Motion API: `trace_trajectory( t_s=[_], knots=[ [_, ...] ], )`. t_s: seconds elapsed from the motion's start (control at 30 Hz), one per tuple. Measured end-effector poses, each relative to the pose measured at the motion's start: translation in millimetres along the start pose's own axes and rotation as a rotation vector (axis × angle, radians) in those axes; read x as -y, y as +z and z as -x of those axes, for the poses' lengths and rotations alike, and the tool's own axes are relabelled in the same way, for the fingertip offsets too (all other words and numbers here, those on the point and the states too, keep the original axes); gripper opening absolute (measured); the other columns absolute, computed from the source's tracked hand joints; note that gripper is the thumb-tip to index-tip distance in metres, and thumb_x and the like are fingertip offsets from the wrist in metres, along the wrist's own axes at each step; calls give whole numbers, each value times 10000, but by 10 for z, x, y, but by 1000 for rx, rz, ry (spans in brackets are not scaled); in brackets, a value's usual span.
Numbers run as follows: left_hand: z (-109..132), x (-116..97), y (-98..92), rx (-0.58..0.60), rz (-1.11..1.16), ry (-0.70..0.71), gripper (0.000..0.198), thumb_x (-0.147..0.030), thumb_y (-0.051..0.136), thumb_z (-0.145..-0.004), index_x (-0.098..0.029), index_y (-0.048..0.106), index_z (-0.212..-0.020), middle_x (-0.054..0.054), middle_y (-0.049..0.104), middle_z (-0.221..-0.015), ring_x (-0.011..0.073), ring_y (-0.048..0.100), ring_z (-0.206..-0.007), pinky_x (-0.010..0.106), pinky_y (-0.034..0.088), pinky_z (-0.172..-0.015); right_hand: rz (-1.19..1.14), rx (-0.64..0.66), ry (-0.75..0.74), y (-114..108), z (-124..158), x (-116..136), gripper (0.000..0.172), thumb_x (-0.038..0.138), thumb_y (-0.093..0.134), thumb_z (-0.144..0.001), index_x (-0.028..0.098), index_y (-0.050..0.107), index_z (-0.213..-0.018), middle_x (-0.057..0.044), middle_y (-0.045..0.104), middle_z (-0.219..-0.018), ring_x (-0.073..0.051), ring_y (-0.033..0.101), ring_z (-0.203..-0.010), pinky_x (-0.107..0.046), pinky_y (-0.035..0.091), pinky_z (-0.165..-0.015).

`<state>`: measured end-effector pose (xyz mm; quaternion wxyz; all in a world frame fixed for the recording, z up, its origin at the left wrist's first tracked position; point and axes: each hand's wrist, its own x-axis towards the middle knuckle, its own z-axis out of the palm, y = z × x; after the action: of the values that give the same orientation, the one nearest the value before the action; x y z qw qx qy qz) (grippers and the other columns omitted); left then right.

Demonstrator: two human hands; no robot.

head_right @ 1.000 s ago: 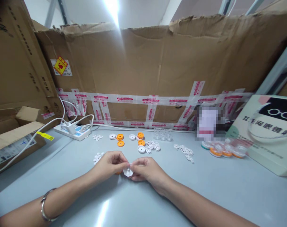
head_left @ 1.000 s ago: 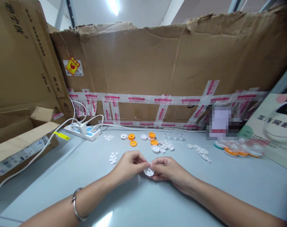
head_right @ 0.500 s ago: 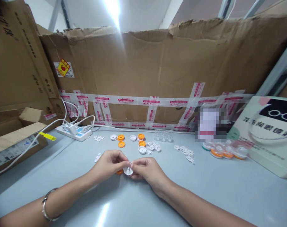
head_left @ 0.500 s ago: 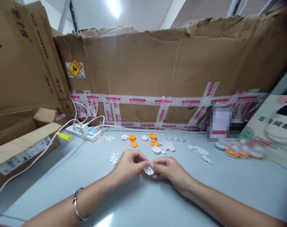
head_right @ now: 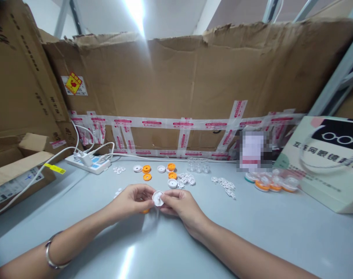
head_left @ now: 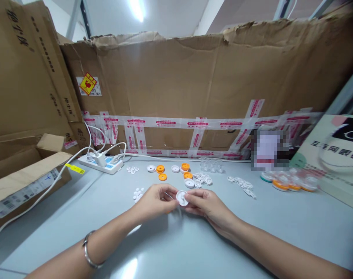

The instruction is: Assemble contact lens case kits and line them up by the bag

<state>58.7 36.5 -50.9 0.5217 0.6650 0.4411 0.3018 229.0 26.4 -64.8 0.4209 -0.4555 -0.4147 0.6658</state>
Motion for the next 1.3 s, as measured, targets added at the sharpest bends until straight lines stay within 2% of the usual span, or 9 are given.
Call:
trace_trajectory(
  t_s=[0.23,0.43,0.63,0.77,0.9,1.07,1.17,1.3],
  knots=[
    [-28,45,19,-60,-1,-38,311,-240,657,-622,-99,614,-895,4,596,-602,106,534,-537,194,387,-487,-128,96,0,3,9,0,271,317,748,-608,141,707,-810,-20,697,-706,-86,633,-662,-161,518,-666],
    [-17,34,22,-104,-31,11,264,-229,631,-638,-111,608,-873,31,632,-676,137,584,-612,223,434,-528,-189,127,12,-23,-1,2,218,303,719,-653,139,692,-794,-39,714,-749,-115,663,-716,-188,524,-701],
    [11,50,47,-185,-87,192,197,-185,603,-684,-133,576,-872,50,637,-789,147,610,-709,282,499,-682,-175,123,73,-58,-21,10,177,278,684,-687,138,682,-795,-43,716,-724,-119,669,-716,-215,525,-713],
    [41,53,61,-193,-199,275,70,-141,544,-736,-160,553,-803,17,624,-755,139,619,-704,254,500,-649,-131,77,61,-50,-20,13,173,287,716,-645,149,673,-740,-18,704,-699,-103,657,-680,-200,526,-678],
    [52,35,84,-246,-358,372,75,-111,528,-745,-163,576,-769,8,602,-749,129,601,-673,246,486,-636,-82,4,19,-31,-39,-22,248,312,763,-574,132,665,-714,-12,688,-684,-87,633,-615,-178,531,-616],
    [46,31,115,-231,-447,484,87,-101,553,-742,-155,616,-714,21,592,-760,129,576,-691,246,470,-646,-106,-99,-35,23,-52,-68,316,328,810,-465,134,621,-628,10,661,-565,-81,617,-523,-165,522,-558],
    [37,31,125,-274,-502,506,42,-126,598,-736,-147,611,-702,21,589,-744,137,566,-690,255,459,-641,-128,-106,-68,71,-21,-65,351,346,818,-426,134,595,-593,10,661,-541,-91,623,-517,-180,519,-566],
    [30,3,127,-308,-539,451,74,-118,593,-745,-153,615,-683,16,597,-698,141,572,-660,258,459,-623,-125,-103,-103,122,29,-65,366,368,816,-420,135,593,-591,-9,684,-565,-118,642,-557,-212,519,-604]
  ],
)
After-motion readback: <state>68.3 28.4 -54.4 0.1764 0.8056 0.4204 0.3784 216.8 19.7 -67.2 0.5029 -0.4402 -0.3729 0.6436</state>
